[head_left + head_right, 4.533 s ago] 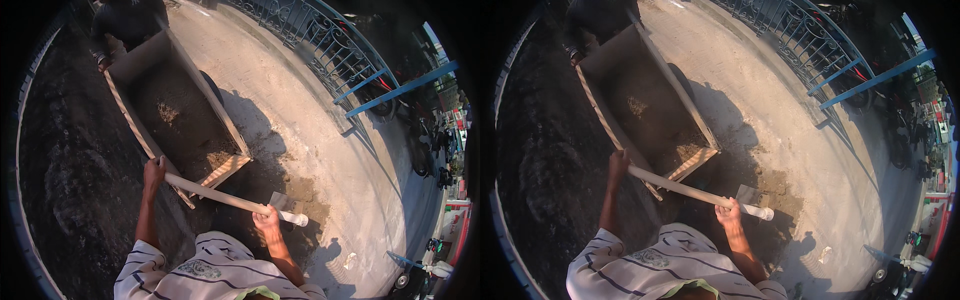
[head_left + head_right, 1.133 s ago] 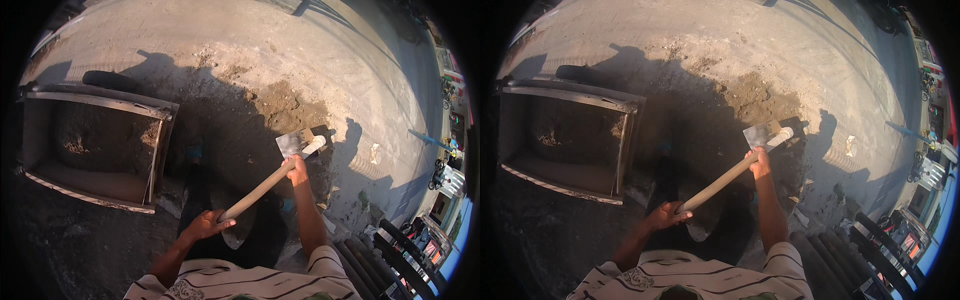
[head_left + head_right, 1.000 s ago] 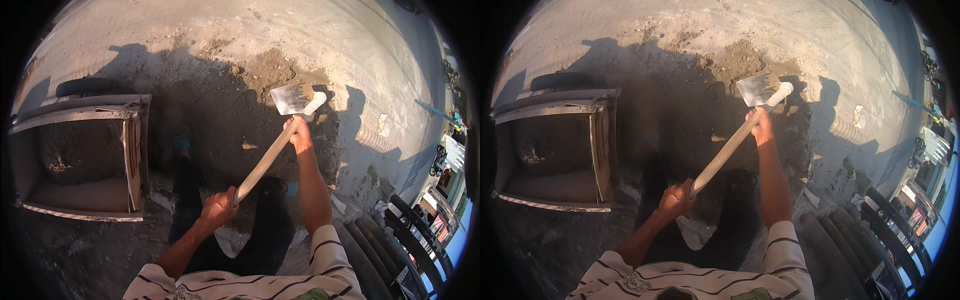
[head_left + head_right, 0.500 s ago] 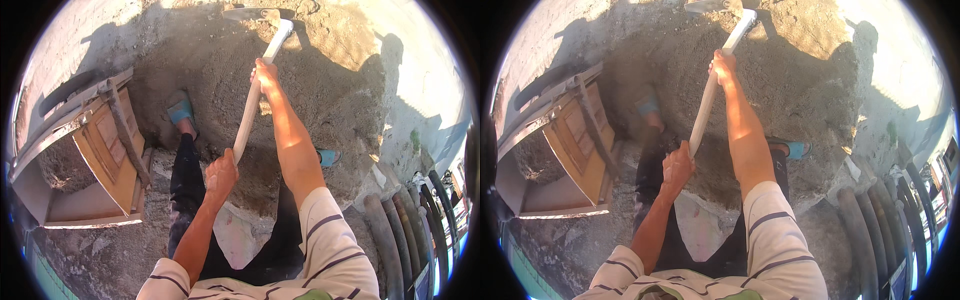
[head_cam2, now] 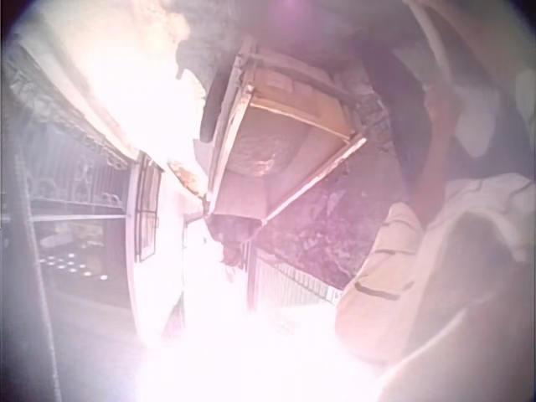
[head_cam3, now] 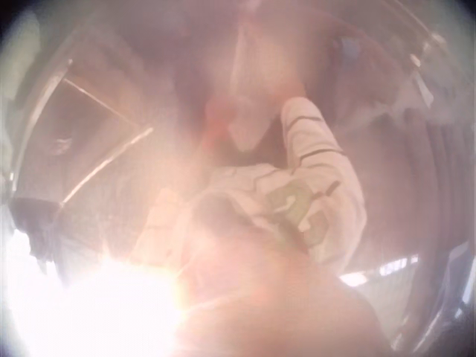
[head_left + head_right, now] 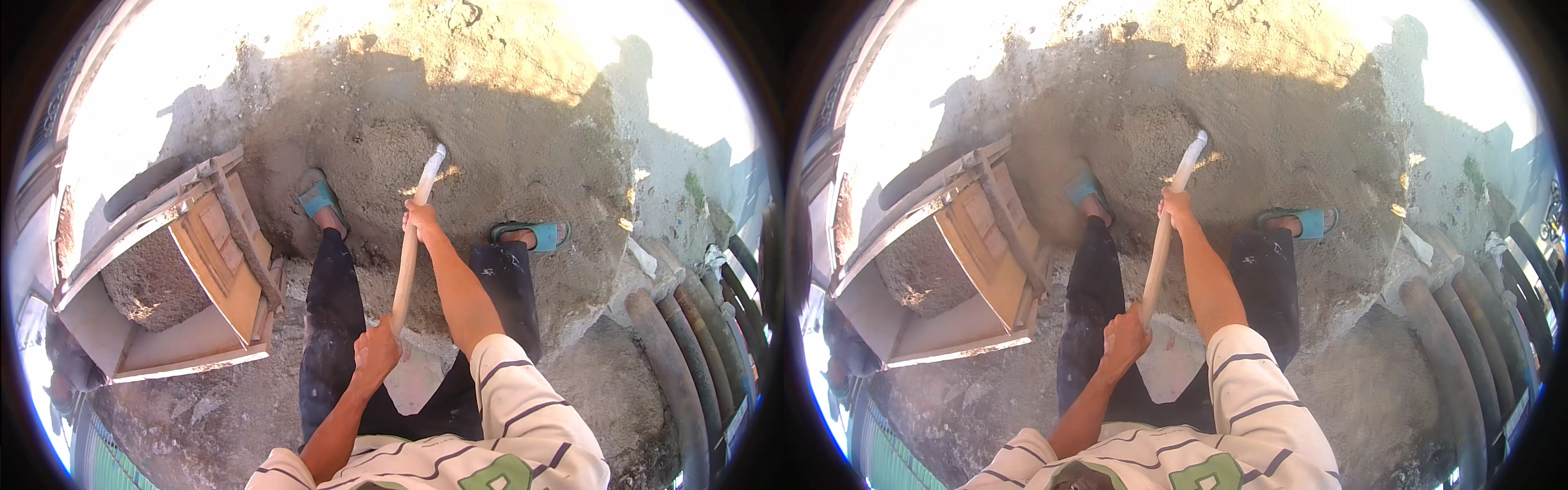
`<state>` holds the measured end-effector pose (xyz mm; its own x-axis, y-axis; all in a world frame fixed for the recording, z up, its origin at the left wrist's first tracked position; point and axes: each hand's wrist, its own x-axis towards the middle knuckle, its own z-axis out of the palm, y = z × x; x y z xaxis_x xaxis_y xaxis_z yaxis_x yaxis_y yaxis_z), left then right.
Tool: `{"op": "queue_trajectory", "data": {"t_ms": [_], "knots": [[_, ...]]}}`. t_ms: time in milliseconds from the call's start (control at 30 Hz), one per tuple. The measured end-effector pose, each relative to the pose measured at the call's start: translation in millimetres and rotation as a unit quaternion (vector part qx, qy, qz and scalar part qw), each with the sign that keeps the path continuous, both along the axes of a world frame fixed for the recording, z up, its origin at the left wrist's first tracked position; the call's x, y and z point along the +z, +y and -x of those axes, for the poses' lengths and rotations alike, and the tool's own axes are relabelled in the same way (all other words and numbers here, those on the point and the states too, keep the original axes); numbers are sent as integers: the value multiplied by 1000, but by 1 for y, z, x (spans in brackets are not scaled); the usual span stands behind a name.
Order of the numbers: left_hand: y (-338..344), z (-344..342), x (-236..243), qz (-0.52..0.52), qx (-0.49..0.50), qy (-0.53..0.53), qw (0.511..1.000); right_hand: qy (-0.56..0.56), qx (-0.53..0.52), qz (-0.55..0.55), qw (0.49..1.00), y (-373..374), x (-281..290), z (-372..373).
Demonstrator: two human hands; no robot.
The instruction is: The person adjusts a plywood board in a wooden cart and then uses a hoe to shovel a mixture of sand and cement from a pile on the ground into the cart.
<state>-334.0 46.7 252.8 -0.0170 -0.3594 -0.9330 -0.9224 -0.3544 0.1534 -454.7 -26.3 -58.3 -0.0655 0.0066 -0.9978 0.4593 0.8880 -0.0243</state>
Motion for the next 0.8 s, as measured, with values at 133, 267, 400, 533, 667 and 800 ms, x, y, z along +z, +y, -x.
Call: {"op": "queue_trajectory", "data": {"t_ms": [133,267,400,533,667,800], "knots": [[-42,13,49,5,-20,49,999,-18,-1,1,1000,0,24,31],[-79,-8,102,6,-37,90,995,-9,-95,-6,995,5,81,42],[-92,-42,163,-1,-48,138,989,-34,-225,33,973,19,149,58],[-104,-110,241,-5,-97,188,977,-20,-394,123,911,20,210,65],[-106,-230,327,0,-99,172,980,13,-301,45,953,3,276,-9],[-86,-371,431,201,-60,60,976,-56,-286,133,947,-15,403,-134]]}}
